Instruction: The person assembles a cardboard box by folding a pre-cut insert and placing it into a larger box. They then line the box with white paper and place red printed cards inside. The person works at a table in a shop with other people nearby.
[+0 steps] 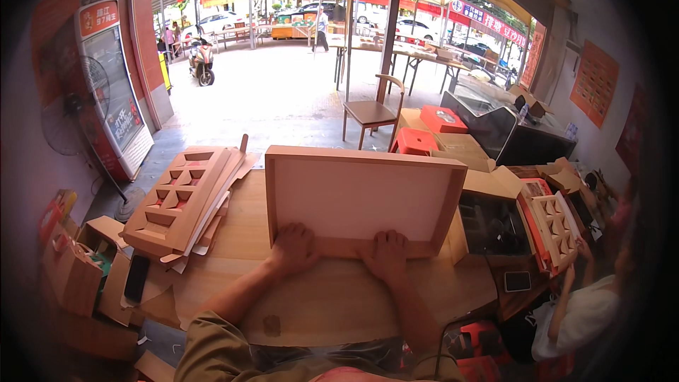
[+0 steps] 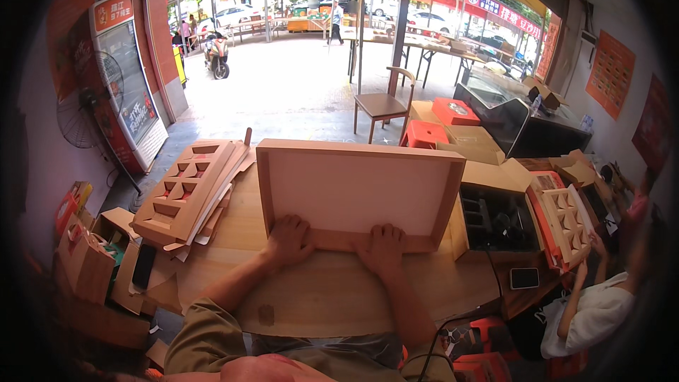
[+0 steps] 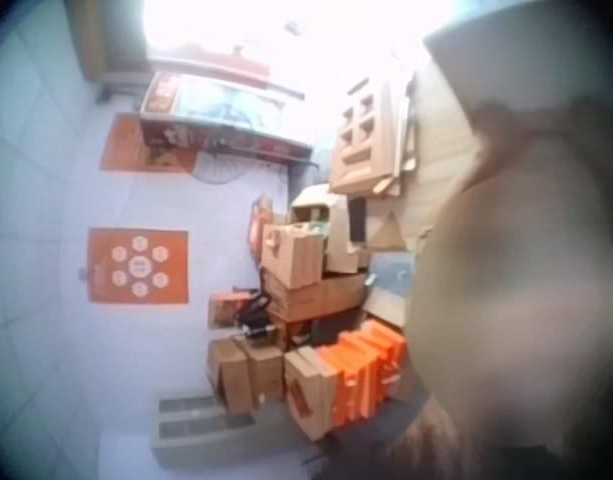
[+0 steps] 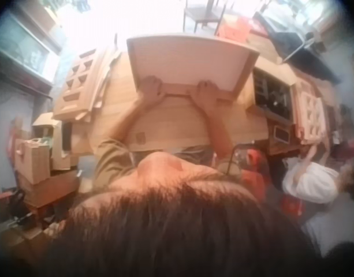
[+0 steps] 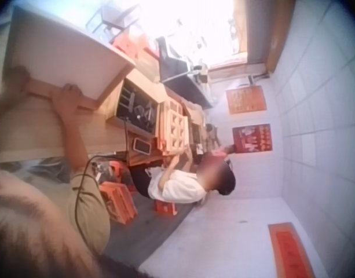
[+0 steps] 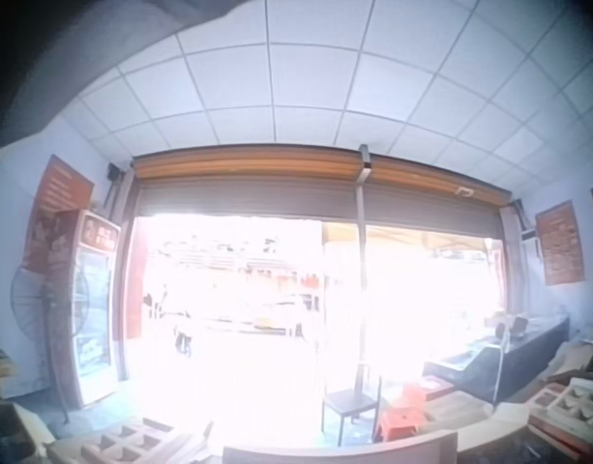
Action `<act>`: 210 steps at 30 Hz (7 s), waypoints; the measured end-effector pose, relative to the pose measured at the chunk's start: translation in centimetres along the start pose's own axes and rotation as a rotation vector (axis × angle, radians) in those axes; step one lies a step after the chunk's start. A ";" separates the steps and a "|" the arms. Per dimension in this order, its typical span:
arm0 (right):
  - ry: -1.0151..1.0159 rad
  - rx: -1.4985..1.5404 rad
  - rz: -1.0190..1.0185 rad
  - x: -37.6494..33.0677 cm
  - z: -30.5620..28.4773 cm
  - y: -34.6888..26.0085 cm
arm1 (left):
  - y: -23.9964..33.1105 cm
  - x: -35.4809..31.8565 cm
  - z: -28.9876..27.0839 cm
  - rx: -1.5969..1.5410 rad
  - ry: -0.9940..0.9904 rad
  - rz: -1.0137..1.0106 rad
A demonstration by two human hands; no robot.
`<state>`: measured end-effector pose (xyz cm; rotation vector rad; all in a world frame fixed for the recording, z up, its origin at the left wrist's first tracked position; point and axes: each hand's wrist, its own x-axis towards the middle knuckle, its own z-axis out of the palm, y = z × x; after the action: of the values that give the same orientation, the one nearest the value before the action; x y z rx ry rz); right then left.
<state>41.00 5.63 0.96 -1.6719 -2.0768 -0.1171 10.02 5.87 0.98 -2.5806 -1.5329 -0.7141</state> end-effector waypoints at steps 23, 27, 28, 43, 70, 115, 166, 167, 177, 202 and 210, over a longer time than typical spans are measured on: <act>0.054 -0.041 -0.021 -0.2 0.9 0.3 | 0.1 0.2 0.1 -0.028 -0.031 -0.024; 0.040 -0.054 -0.018 -0.1 0.6 0.2 | 0.2 0.4 0.1 -0.018 -0.059 -0.044; 0.039 -0.048 -0.019 -0.1 0.5 0.2 | 0.3 0.4 0.0 -0.007 -0.065 -0.047; 0.060 -0.058 -0.033 0.0 0.1 -0.2 | 0.5 0.2 0.2 0.018 -0.033 -0.032; -0.049 -0.095 0.037 0.2 0.0 -0.3 | -0.2 0.1 1.0 0.040 -0.002 -0.022; 0.005 -0.067 0.004 0.4 -0.1 -0.4 | 0.0 0.5 0.3 0.038 -0.052 -0.052; -0.500 -0.129 0.342 1.6 -6.5 5.6 | -0.1 2.4 -5.1 -0.068 -0.497 -0.104; -0.495 -0.124 0.332 1.6 -6.5 5.6 | -0.4 2.1 -4.8 -0.079 -0.470 -0.102; -0.377 0.035 0.318 1.5 -8.1 4.0 | -2.4 1.8 -3.8 -0.141 -0.340 -0.053; 0.002 0.110 -0.342 0.5 -1.7 4.7 | 0.6 2.9 -5.6 -0.010 -0.408 -0.058; 0.123 0.226 -0.445 0.9 0.0 3.6 | -0.9 2.1 -4.0 0.051 -0.265 0.188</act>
<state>44.28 7.39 0.57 -1.0289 -2.2380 -0.1181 8.65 6.96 5.22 -2.8220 -1.3190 -0.3218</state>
